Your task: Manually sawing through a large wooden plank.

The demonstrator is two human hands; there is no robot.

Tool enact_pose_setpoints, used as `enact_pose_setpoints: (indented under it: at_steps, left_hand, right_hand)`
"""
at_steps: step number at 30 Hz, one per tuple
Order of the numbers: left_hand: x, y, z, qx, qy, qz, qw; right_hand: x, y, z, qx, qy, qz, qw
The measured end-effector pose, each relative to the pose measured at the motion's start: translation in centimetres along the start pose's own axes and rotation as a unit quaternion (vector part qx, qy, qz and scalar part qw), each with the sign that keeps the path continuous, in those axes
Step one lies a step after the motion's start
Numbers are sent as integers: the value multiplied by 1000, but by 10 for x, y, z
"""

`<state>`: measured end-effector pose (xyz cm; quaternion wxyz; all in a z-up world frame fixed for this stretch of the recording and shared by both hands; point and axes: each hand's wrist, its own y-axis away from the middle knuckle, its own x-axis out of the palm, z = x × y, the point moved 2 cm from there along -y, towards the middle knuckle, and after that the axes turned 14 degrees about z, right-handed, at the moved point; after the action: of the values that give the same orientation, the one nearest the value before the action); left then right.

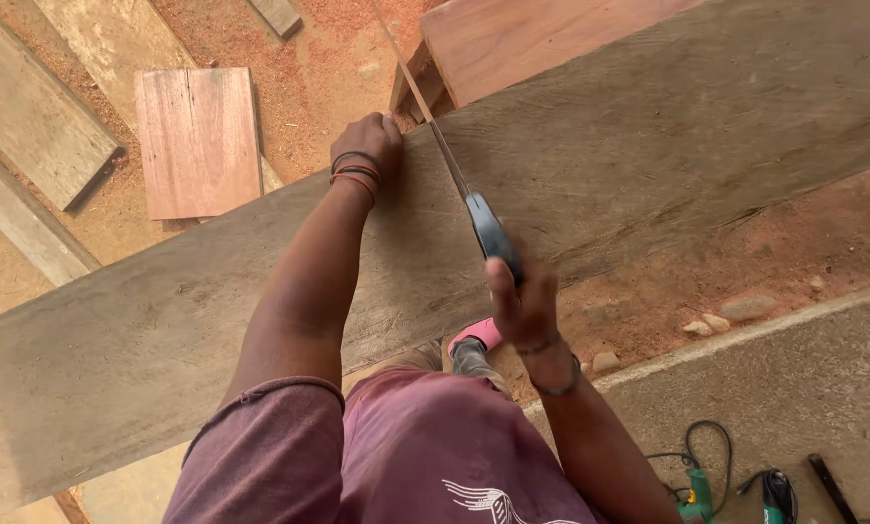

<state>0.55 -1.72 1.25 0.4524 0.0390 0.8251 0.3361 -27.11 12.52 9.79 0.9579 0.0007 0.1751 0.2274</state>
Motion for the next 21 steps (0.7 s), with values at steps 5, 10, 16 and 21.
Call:
enact_pose_setpoints:
  at_steps: [5, 10, 16, 21]
  left_hand:
    - [9, -3, 6, -5, -13, 0, 1000]
    - [8, -7, 2, -8, -6, 2, 1000]
    - [12, -6, 6, 14, -16, -14, 1000]
    - [7, -7, 7, -7, -18, 13, 1000]
  right_hand:
    - [-31, 233, -75, 89, -164, 61, 981]
    - [-14, 234, -66, 139, -179, 46, 973]
    - [21, -16, -39, -24, 31, -49, 998]
    - [8, -33, 2, -41, -14, -2, 999]
